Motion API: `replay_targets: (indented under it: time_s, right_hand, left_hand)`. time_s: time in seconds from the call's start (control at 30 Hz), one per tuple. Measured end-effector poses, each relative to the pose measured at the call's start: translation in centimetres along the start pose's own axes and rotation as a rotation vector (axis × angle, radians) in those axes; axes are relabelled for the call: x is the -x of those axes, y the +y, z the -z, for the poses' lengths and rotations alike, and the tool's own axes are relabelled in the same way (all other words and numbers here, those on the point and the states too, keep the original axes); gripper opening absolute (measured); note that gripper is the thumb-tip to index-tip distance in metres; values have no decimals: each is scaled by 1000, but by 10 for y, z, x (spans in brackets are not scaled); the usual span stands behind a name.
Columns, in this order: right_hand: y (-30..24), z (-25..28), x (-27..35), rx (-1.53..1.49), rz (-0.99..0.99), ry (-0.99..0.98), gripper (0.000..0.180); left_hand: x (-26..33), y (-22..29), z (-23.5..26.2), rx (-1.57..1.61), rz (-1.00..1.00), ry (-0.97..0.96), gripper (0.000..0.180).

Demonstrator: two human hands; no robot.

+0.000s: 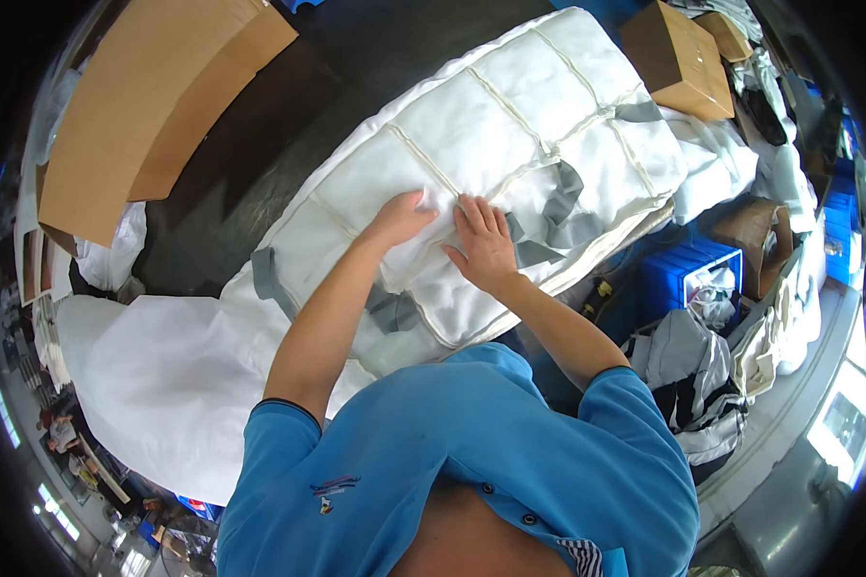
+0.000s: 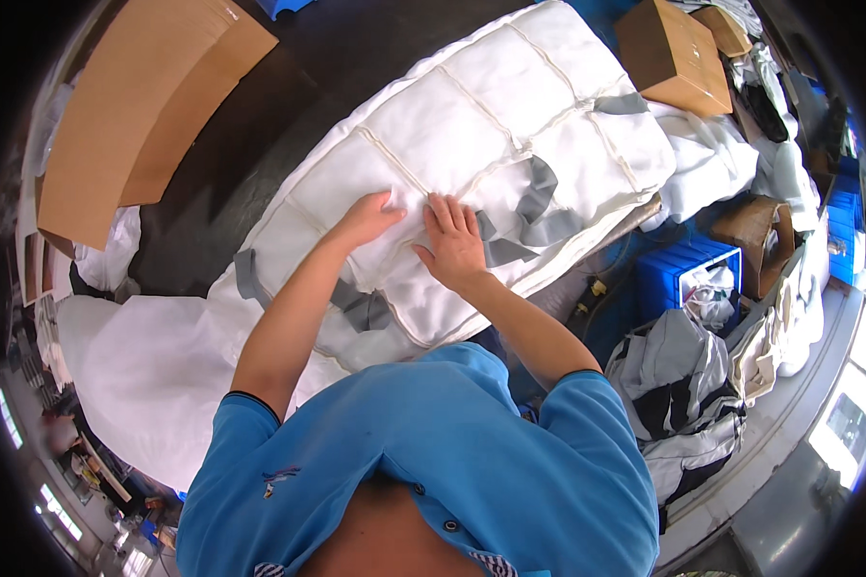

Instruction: Stuffing fibrous padding material into the pockets of a quilted fabric cushion cover.

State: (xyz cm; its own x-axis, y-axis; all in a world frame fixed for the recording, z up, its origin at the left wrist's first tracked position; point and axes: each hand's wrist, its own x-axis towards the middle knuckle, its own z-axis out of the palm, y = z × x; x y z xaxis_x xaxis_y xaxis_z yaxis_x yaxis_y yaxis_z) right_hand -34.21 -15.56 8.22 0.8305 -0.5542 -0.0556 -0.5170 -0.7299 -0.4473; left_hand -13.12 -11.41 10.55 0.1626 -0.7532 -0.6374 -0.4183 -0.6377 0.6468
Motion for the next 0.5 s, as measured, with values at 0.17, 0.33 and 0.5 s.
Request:
replay_targets:
  time_s: [0.17, 0.33, 0.5]
  right_hand:
    - [-6, 6, -1, 16, -44, -31, 68]
    - [17, 13, -11, -64, 11, 54, 56]
    - [-14, 67, -73, -424, 177, -130, 39]
  left_hand:
    - [34, -3, -41, -268, 75, 255, 64]
    - [63, -37, -95, -711, -258, 754, 75]
    - [67, -44, -114, -571, -193, 758, 84]
